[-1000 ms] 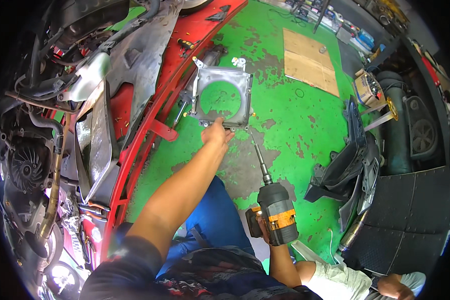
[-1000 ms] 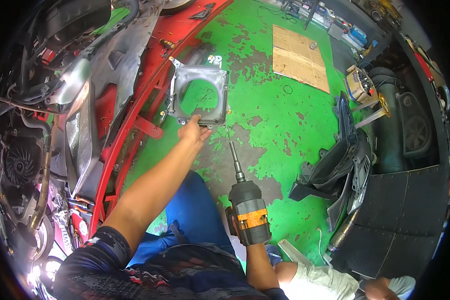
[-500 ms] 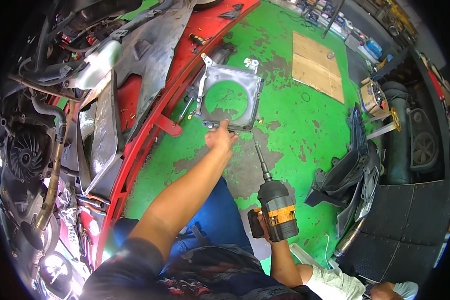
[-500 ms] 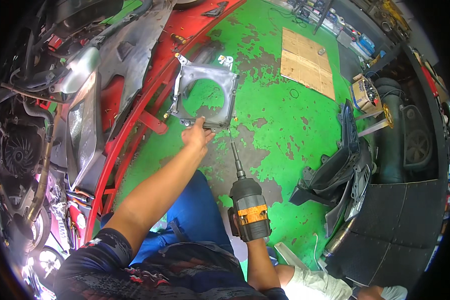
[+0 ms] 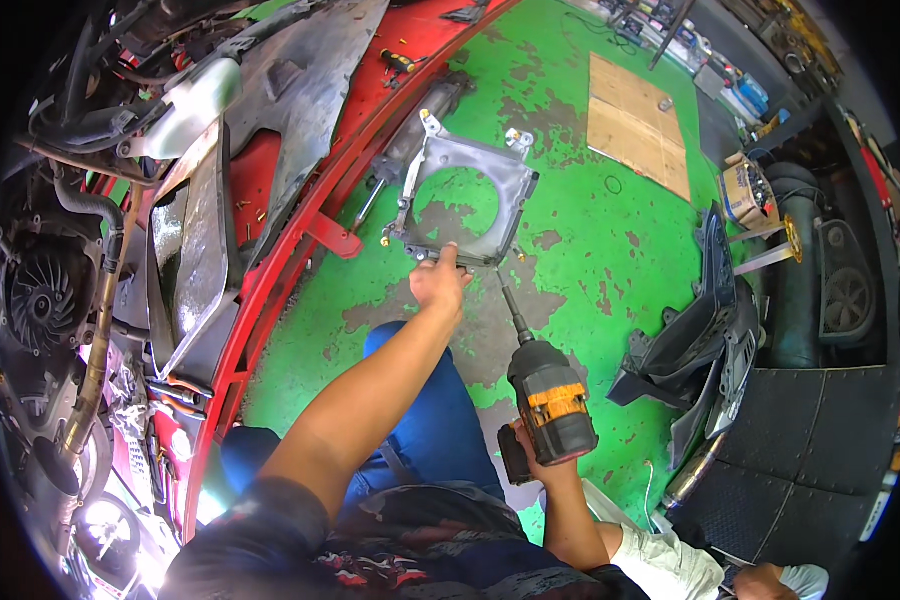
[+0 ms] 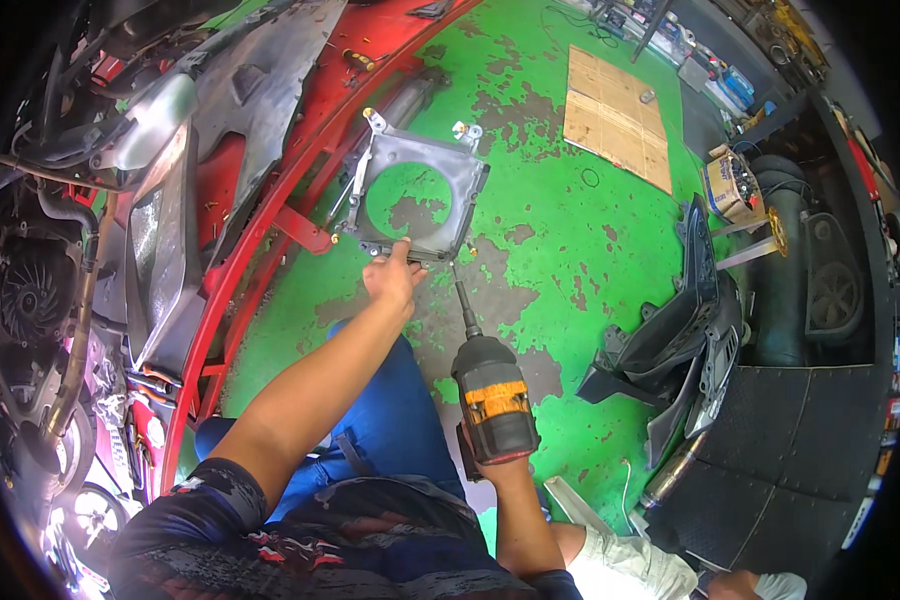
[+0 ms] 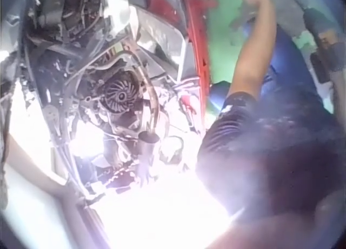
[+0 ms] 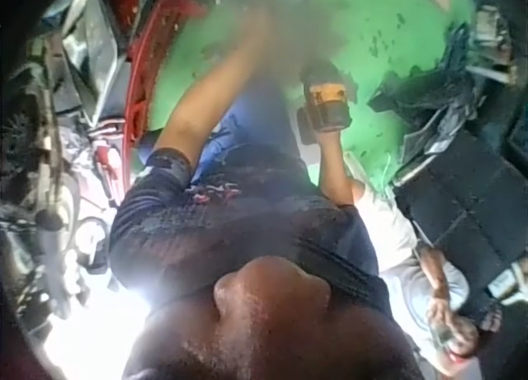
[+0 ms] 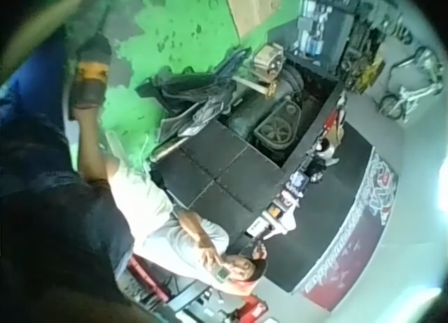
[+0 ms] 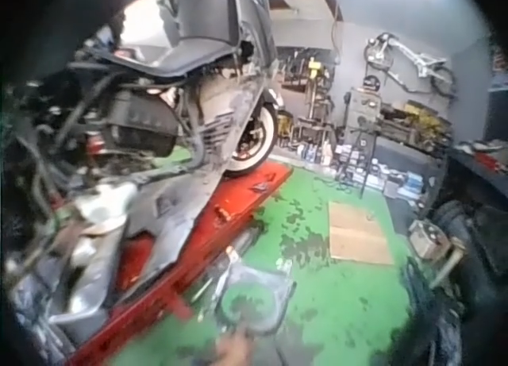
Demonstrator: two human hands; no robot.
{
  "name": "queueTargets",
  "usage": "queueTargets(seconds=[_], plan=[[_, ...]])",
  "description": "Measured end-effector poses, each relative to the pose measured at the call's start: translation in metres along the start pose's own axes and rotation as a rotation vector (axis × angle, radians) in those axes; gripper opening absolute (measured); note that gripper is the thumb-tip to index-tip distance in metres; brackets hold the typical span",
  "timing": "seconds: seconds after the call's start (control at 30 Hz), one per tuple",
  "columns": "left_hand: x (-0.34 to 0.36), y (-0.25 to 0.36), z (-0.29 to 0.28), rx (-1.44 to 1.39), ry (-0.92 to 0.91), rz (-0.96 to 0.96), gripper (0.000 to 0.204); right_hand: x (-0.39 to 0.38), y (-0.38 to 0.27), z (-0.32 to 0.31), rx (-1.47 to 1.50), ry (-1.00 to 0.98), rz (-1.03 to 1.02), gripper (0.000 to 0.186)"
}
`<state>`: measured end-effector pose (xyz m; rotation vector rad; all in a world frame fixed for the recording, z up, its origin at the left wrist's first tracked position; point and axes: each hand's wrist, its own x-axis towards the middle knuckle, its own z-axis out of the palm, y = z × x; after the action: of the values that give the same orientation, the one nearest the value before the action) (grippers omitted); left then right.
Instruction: Removing an engine shroud and cooling fan from a motorcycle using an impact driver and hand tools.
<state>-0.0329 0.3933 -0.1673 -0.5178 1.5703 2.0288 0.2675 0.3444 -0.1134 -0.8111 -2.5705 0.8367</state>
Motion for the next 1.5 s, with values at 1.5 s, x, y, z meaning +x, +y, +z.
queueTargets(seconds=[1.5], plan=[[0.034,-0.083,-0.047,0.652,0.201,0.050,0.044,0.024,-0.001,-0.022,0.449,-0.192,0.422,0.023]])
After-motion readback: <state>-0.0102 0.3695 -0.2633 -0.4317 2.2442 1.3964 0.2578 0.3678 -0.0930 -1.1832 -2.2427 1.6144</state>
